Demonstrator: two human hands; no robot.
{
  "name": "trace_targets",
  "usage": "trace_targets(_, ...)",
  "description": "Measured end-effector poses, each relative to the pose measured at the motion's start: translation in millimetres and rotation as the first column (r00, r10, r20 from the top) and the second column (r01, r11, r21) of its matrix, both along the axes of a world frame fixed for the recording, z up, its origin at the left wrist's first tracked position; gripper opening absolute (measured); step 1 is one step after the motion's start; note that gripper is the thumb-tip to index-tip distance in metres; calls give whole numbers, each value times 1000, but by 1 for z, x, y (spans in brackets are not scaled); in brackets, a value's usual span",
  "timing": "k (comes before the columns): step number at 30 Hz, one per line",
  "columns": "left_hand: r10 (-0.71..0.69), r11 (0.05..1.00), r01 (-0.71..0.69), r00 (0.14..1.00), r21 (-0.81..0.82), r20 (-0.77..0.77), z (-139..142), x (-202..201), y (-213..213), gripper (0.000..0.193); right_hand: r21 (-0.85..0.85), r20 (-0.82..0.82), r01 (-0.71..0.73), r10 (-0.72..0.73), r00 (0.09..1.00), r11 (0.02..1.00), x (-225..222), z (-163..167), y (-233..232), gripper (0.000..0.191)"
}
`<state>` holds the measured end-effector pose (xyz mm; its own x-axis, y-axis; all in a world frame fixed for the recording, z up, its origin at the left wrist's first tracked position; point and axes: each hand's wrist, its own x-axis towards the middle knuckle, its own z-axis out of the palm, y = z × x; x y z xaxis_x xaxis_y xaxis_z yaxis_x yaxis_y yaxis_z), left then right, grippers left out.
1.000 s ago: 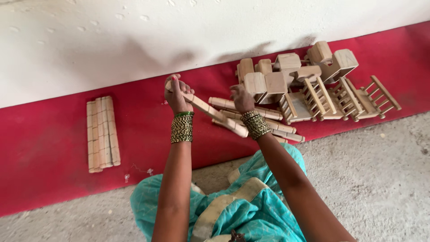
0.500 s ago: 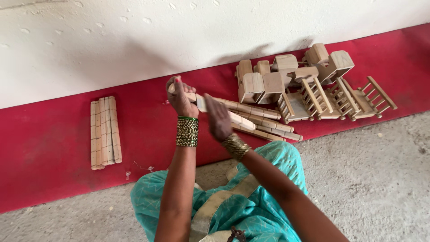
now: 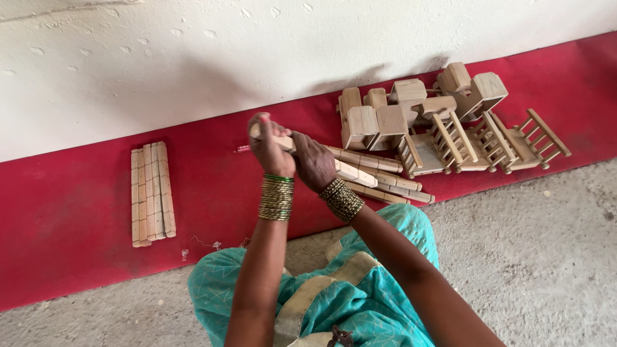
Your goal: The person sits on the floor and sorts wooden toy components on a red mat, picking up long wooden rungs and stacking them into a neat pile, while moving other wooden toy furniture pieces aside. They handle the pieces one at a time, building up a stacked group of rungs.
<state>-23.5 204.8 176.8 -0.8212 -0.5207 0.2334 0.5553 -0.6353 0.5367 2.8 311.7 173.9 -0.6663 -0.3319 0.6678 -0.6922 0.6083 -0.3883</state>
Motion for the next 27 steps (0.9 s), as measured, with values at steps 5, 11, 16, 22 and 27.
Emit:
trace_targets(5,22,1000,-22,1000,10,-9,30,2,-58,27,-33,-215,15,-22,976,999,-4,-18,16,35)
trace_targets(11,114,992,-116,993,-44,-30,47,16,-71,29,254,337,75,-161,928,964,0,-32,23,49)
trace_targets(16,61,998,-60,997,21,-44,19,5,-49,30,79,67,-10,4,998,997,-2,5,-15,56)
trace_targets(22,58,924,-22,995,382,-82,-30,6,-111,30,89,-341,-147,169,925,985,-3,45,25,67)
trace_targets(27,324,854,-358,934,377,152,-57,23,-152,35,-47,524,191,-139,840,980,-48,4,102,21)
